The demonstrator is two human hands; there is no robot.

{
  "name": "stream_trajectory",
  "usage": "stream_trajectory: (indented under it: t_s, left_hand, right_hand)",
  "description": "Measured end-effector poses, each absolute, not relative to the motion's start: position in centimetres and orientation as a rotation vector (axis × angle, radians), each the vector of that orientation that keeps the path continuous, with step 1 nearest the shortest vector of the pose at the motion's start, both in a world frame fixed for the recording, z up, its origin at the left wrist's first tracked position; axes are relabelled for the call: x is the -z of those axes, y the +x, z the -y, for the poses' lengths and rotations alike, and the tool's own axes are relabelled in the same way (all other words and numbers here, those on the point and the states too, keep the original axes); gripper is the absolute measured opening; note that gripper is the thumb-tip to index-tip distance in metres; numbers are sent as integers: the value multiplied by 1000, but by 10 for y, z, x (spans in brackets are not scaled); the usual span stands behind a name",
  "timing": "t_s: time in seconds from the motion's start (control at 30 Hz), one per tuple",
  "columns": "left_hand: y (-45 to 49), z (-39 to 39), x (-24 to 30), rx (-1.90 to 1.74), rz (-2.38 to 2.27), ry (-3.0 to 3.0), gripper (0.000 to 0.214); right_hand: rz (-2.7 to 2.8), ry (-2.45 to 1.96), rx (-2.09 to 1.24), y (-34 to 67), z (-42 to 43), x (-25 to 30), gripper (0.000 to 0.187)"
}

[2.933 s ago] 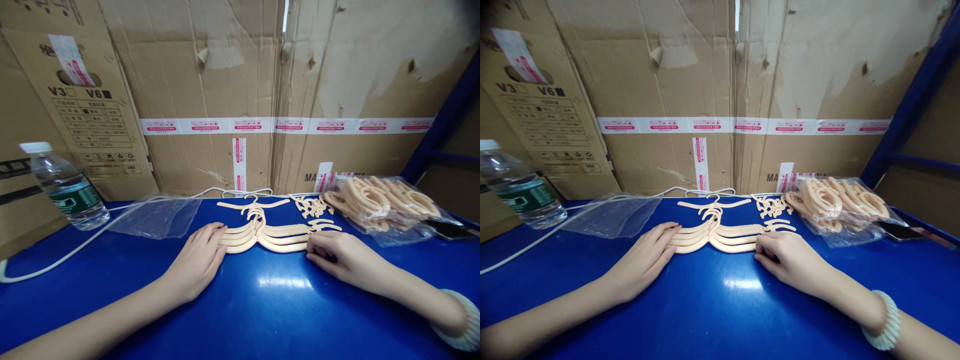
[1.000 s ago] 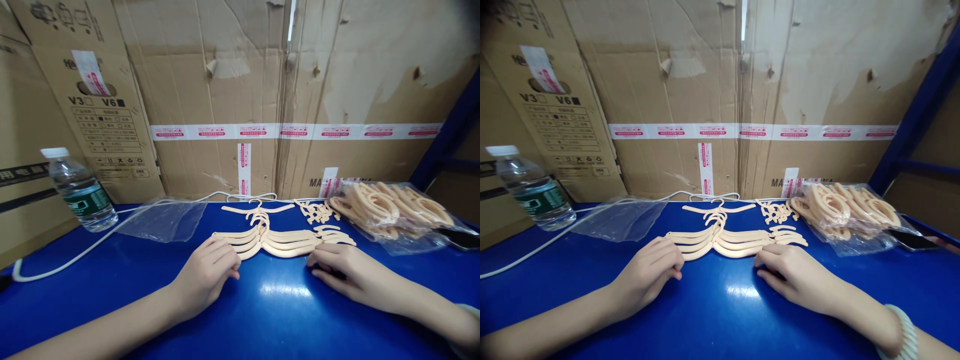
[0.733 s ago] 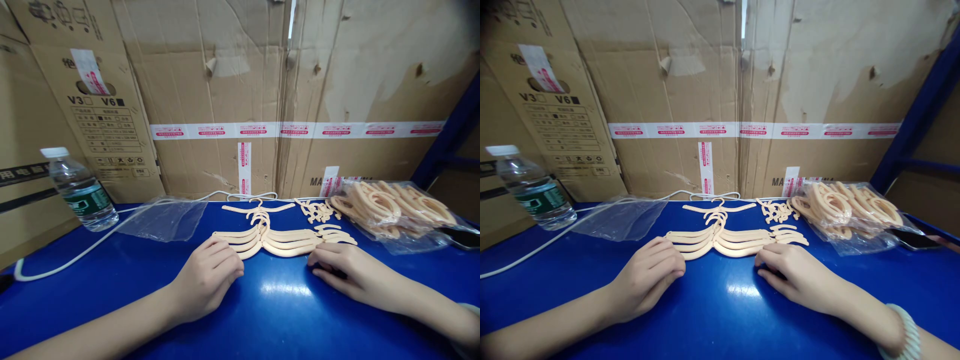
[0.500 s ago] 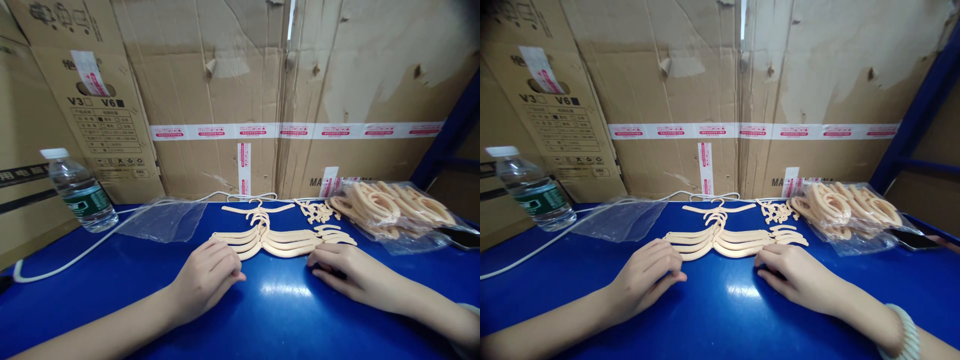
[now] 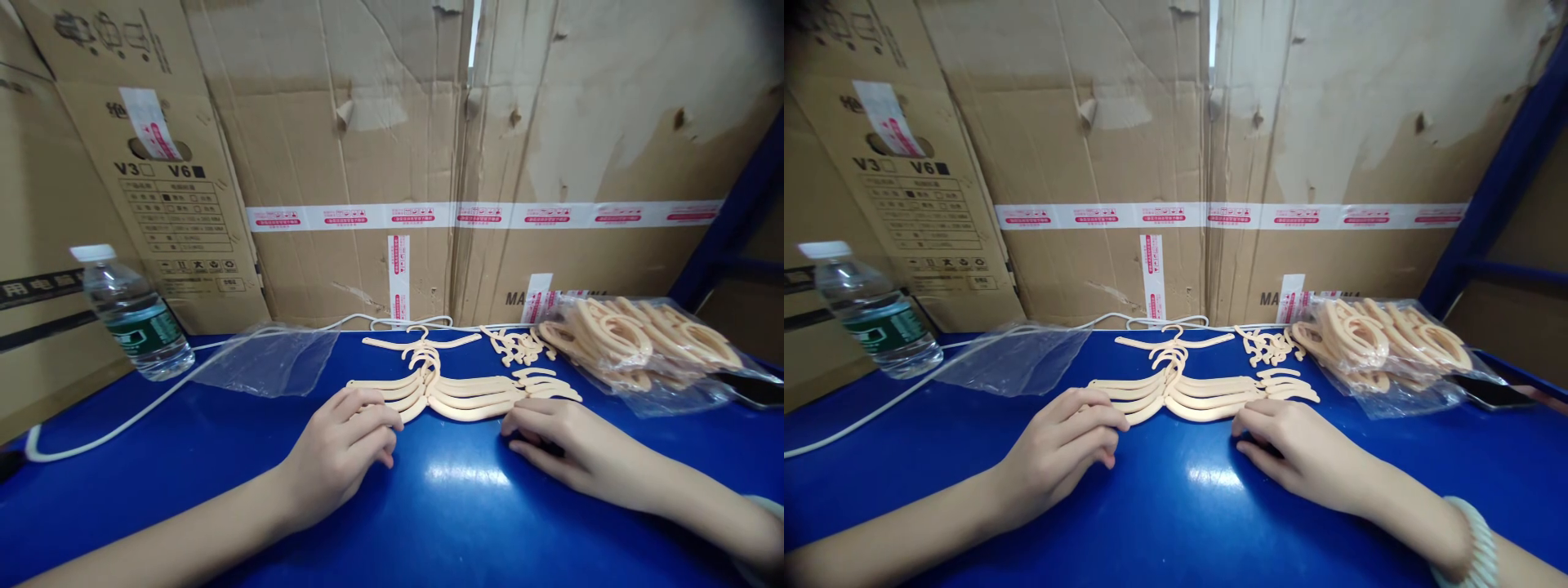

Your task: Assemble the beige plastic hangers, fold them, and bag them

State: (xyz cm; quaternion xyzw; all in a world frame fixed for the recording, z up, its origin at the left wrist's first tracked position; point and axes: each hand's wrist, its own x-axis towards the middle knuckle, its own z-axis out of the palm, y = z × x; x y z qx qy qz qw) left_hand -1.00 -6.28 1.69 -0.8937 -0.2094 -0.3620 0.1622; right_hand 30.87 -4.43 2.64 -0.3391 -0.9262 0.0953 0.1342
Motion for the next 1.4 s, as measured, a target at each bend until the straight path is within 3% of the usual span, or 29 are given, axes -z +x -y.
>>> stream_trajectory:
  t_s: [0.23, 0.53, 0.63, 0.77, 0.97, 1.13, 1.4]
  left_hand:
    - [-17, 52, -25, 881, 684, -2513, 25]
    - [-21, -2, -57, 416, 1158, -2535, 32]
    - [-15, -32, -57, 315, 1261, -2553, 18]
    - [-5, -63, -52, 183, 1360, -2574, 26]
    - [11, -78, -48, 64, 1435, -2600, 30]
    - [14, -70, -63, 33, 1514, -2580, 28]
    - [-1, -1, -95, 322, 1489, -2466, 21]
  right_hand:
    - [2501, -1028, -207, 315, 32, -30, 21]
    - [2300, -1654, 27, 347, -65, -50, 18]
    - [2285, -1824, -3, 351, -93, -53, 22]
    - [2294, -1916, -121, 347, -109, -52, 31]
    - [2146, -1882, -262, 345, -109, -55, 31]
    - [1942, -1691, -462, 349, -87, -70, 21]
    - [1652, -1230, -919, 341, -16, -63, 28]
